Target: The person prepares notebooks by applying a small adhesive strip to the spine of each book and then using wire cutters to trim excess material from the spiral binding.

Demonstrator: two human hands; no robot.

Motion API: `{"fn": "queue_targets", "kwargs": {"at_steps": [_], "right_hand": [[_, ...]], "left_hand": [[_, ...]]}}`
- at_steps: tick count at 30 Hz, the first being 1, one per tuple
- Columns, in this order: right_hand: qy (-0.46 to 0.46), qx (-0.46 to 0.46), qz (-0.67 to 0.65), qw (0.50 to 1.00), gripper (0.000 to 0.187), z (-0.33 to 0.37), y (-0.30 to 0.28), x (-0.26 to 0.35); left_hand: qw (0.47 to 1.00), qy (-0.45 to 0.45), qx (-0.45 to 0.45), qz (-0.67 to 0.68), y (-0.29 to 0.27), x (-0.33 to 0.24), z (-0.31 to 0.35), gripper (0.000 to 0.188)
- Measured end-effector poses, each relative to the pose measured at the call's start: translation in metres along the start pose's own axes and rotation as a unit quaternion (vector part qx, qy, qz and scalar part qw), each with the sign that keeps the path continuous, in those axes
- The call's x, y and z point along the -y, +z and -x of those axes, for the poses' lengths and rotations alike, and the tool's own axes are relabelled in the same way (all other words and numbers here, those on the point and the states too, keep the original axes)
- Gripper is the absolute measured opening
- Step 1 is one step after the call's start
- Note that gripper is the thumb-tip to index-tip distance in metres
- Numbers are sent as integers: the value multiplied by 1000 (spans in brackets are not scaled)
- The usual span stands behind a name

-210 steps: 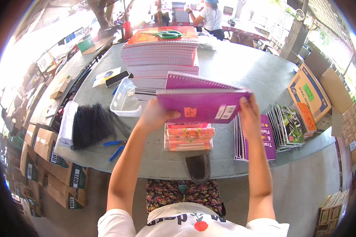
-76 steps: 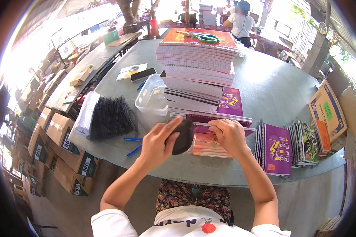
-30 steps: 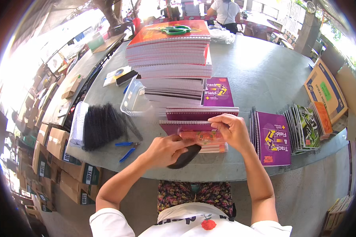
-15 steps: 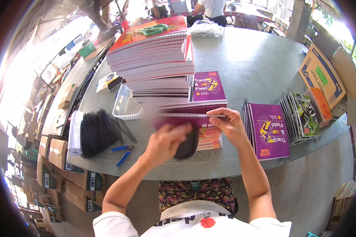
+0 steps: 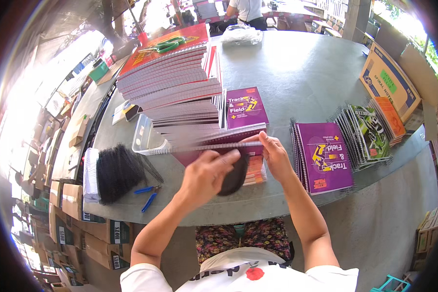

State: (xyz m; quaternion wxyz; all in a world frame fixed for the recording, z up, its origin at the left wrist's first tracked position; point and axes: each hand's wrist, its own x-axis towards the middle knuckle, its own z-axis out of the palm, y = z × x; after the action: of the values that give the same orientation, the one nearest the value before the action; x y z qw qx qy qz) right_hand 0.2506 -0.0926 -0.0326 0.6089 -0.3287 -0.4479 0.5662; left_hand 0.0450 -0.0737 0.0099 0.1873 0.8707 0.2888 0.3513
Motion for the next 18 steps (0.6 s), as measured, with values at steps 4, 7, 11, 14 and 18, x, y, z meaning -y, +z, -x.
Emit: {"fn": "queue_targets", "kwargs": {"at_steps": [4,7,11,14,18], "right_hand": [[47,-15,53,997,48,5,3,6],[19,-31,16,999,43,1,1,-4],[12,-68,14,998,43,8,8,-4],[24,4,19,1000,40,5,-6,0],[-73,38,183,980,16,3,1,-6]], "left_hand": [[969,-68,-237,16,-14,-20,-19,32],[991,25,105,-76,2,-16,-13,42],[980,-68,-186,8,0,-14,-33,38],[994,-91,68,9,43,-24,2,29],[997,-23,66,16,78,-4,61,29]]}}
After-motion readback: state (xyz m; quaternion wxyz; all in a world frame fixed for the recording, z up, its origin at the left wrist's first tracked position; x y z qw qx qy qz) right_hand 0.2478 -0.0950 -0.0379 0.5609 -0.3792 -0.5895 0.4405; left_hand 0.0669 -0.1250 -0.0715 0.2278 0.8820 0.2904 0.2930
